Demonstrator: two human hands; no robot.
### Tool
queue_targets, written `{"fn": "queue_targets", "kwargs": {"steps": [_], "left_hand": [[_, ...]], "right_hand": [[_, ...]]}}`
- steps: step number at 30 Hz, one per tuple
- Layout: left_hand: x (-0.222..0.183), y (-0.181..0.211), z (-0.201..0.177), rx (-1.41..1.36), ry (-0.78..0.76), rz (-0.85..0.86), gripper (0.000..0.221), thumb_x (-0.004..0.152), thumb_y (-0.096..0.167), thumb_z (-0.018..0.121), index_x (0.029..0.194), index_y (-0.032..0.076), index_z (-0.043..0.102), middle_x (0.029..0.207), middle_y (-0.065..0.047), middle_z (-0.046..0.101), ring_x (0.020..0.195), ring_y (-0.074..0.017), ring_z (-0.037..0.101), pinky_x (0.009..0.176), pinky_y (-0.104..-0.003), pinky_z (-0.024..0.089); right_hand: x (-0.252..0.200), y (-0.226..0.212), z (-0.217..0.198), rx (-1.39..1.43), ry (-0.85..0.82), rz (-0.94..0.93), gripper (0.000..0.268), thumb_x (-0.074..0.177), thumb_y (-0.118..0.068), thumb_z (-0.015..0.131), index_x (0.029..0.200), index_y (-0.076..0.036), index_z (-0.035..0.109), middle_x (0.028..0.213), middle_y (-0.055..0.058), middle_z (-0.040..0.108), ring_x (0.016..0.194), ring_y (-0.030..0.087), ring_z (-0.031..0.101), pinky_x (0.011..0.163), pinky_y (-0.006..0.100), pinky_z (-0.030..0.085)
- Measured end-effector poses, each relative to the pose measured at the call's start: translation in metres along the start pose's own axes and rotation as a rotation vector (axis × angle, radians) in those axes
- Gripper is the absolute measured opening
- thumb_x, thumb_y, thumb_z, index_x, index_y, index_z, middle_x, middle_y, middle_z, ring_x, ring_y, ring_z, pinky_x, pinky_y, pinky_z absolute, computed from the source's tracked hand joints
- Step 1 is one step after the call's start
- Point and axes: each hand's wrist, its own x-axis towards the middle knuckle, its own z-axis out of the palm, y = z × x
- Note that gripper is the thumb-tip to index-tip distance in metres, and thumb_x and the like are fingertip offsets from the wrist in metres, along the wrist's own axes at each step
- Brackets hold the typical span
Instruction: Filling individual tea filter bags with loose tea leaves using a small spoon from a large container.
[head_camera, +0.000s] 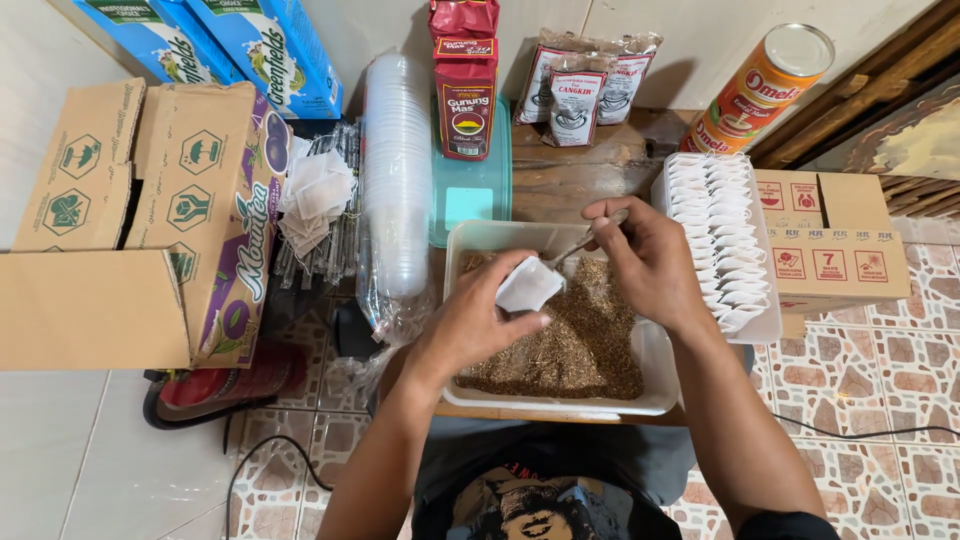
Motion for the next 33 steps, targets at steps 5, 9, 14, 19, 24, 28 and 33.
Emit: {"fn": "queue_targets", "kwargs": {"steps": [5,9,14,19,24,28,33], "left_hand": [[0.005,-0.026,0.003,-0.103,0.099,0.029,0.069,0.087,0.004,0.074,0.148,0.000,0.042,0.138,-0.029,0.056,0.126,-0.0481,0.054,0.107,-0.058,0.046],[0.009,-0.031,0.003,-0.230,0.134,0.067,0.062,0.086,0.002,0.074,0.142,-0.003,0.047,0.135,-0.032,0.058,0.122,-0.0509,0.058,0.103,-0.059,0.050],[0.007,-0.037,0.003,-0.222,0.124,0.107,0.055,0.087,0.004,0.075,0.136,-0.001,0.052,0.119,-0.031,0.067,0.115,-0.0489,0.064,0.101,-0.058,0.053],[0.008,-0.040,0.006,-0.176,0.148,0.145,0.048,0.085,0.007,0.078,0.127,-0.002,0.058,0.111,-0.031,0.070,0.110,-0.0484,0.067,0.097,-0.057,0.055],[0.009,-0.047,0.013,-0.319,0.195,0.155,0.047,0.083,0.003,0.079,0.125,-0.003,0.059,0.108,-0.029,0.072,0.106,-0.0409,0.071,0.094,-0.054,0.057],[0.006,-0.036,0.008,-0.331,0.195,0.145,0.043,0.084,0.003,0.077,0.123,-0.004,0.058,0.108,-0.031,0.071,0.102,-0.0422,0.072,0.093,-0.054,0.058],[0.006,-0.046,0.008,-0.320,0.198,0.137,0.047,0.084,0.002,0.077,0.126,-0.005,0.057,0.108,-0.031,0.071,0.102,-0.0441,0.071,0.094,-0.055,0.057]], "right_hand": [[0.001,-0.021,-0.003,-0.036,-0.105,-0.228,0.018,0.095,0.005,0.063,0.105,-0.001,0.077,0.072,0.016,0.070,0.053,0.019,0.051,0.053,0.031,0.045],[-0.002,-0.037,-0.007,-0.122,-0.169,-0.421,0.018,0.093,0.004,0.064,0.103,-0.004,0.078,0.073,0.014,0.068,0.067,0.027,0.058,0.067,0.038,0.049],[-0.002,-0.058,-0.020,-0.254,-0.173,-0.403,0.014,0.095,0.002,0.064,0.100,-0.003,0.076,0.072,0.014,0.068,0.064,0.029,0.058,0.064,0.039,0.049],[0.000,-0.049,-0.012,-0.202,-0.208,-0.344,0.014,0.095,0.004,0.062,0.099,0.000,0.075,0.068,0.016,0.066,0.062,0.029,0.058,0.063,0.040,0.050],[-0.004,-0.022,0.000,-0.058,-0.053,-0.304,0.017,0.099,0.004,0.060,0.105,-0.001,0.074,0.075,0.012,0.072,0.064,0.022,0.060,0.065,0.035,0.052],[-0.004,-0.023,0.001,-0.028,-0.041,-0.330,0.016,0.098,0.004,0.060,0.106,0.000,0.073,0.077,0.013,0.071,0.066,0.022,0.058,0.065,0.035,0.050],[-0.002,-0.037,-0.015,-0.132,-0.102,-0.398,0.018,0.095,0.008,0.061,0.104,0.000,0.074,0.071,0.012,0.067,0.064,0.024,0.055,0.064,0.035,0.047]]}}
